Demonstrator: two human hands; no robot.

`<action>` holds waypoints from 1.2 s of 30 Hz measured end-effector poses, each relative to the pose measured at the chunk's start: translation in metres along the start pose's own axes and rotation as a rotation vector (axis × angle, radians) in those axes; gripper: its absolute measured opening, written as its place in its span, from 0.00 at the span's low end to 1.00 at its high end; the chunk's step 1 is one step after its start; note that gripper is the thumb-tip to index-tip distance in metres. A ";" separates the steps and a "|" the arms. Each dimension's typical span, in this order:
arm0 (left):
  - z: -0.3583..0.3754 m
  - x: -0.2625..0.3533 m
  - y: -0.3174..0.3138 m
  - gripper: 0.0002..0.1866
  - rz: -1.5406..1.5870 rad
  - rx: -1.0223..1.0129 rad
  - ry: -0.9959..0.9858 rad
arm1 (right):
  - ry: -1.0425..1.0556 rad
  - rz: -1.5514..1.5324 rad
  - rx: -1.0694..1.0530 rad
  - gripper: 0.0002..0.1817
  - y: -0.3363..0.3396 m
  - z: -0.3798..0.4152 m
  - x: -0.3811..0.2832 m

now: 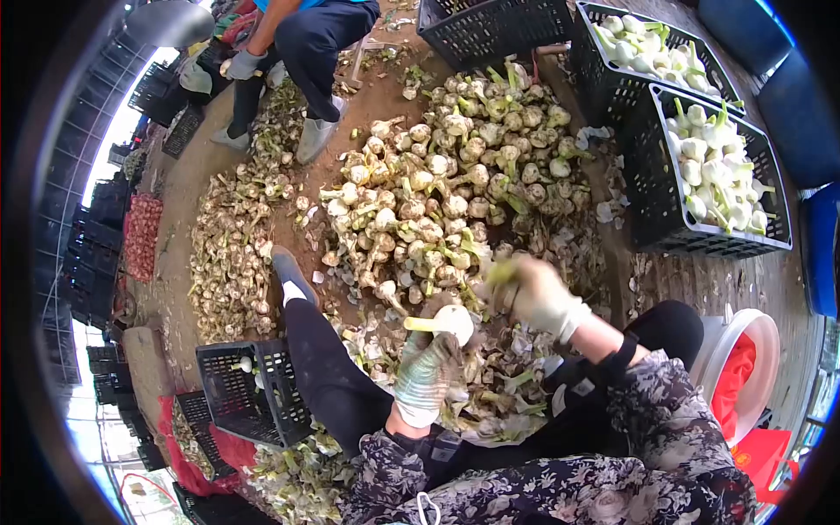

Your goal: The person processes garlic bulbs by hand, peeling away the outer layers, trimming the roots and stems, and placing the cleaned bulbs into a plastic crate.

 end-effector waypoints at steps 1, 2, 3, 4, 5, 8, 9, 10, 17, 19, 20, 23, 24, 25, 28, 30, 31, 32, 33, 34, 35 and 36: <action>-0.001 0.000 0.011 0.31 0.008 0.047 0.035 | -0.007 0.189 -0.174 0.12 -0.014 0.008 -0.001; 0.000 0.000 0.018 0.31 0.003 0.051 0.041 | -0.123 0.221 -0.296 0.15 -0.029 0.019 0.024; 0.002 0.004 0.017 0.31 -0.076 0.000 0.009 | -0.180 0.412 -0.440 0.14 -0.036 0.024 0.029; 0.003 0.007 0.017 0.32 -0.151 -0.055 -0.024 | -0.235 0.605 -0.584 0.14 -0.041 0.029 0.033; 0.003 0.005 0.025 0.33 -0.188 -0.053 -0.010 | -0.259 0.599 -0.550 0.12 -0.038 0.027 0.035; 0.002 0.007 0.027 0.32 -0.363 -0.037 -0.131 | -0.177 0.315 -0.473 0.15 -0.018 0.006 0.023; 0.003 0.007 0.024 0.29 -0.418 0.006 -0.122 | -0.266 -0.228 -0.456 0.19 -0.025 0.000 0.022; 0.004 0.008 0.021 0.29 -0.419 0.001 -0.117 | -0.339 -0.772 -0.413 0.24 -0.030 -0.004 0.018; 0.005 -0.003 0.021 0.31 -0.149 -0.007 0.036 | -0.419 -0.579 -0.338 0.18 -0.019 0.006 0.016; 0.003 -0.001 0.020 0.33 -0.223 0.003 -0.004 | -0.420 -0.515 -0.335 0.18 -0.011 0.009 -0.004; 0.001 0.000 0.019 0.34 -0.295 0.008 -0.045 | -0.422 -0.446 -0.330 0.18 -0.008 0.011 -0.011; 0.002 0.001 0.005 0.23 -0.398 0.062 -0.108 | -0.290 -0.331 -0.239 0.14 -0.019 0.012 -0.011; 0.003 0.001 0.004 0.23 -0.400 0.092 -0.119 | -0.248 0.110 -0.205 0.14 -0.015 0.013 -0.018; 0.005 0.001 0.003 0.24 -0.423 0.109 -0.103 | -0.184 0.017 -0.097 0.14 -0.018 0.015 -0.010; 0.005 0.000 0.012 0.26 -0.454 0.029 -0.019 | -0.235 -0.048 -0.156 0.13 -0.015 0.016 -0.011; 0.002 -0.003 0.018 0.29 -0.422 0.010 -0.001 | -0.202 -0.057 -0.137 0.13 -0.019 0.016 -0.006; 0.000 -0.005 0.021 0.32 -0.389 -0.009 0.018 | -0.170 -0.067 -0.116 0.12 -0.021 0.016 -0.005; -0.001 -0.007 0.021 0.32 -0.394 -0.010 0.019 | -0.168 -0.070 -0.113 0.12 -0.022 0.018 -0.005; -0.001 -0.009 0.018 0.30 -0.313 -0.075 -0.046 | -0.157 -0.072 -0.132 0.11 -0.023 0.020 -0.012; 0.000 -0.012 0.018 0.28 -0.230 -0.138 -0.112 | -0.146 -0.072 -0.154 0.11 -0.025 0.022 -0.015; -0.009 -0.033 0.051 0.18 -0.232 -0.086 -0.110 | -0.085 -0.028 -0.159 0.10 -0.028 0.024 -0.015; -0.009 -0.028 0.041 0.18 -0.232 -0.083 -0.111 | -0.085 -0.028 -0.161 0.10 -0.029 0.023 -0.015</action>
Point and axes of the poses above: each hand's wrist, its own z-axis away from the middle knuckle, its own y-axis out of the back of the hand, x = y × z, the point moved 3 cm from there along -z, towards the middle knuckle, and after that the axes turned 10 degrees about -z, right-handed, at the moved point
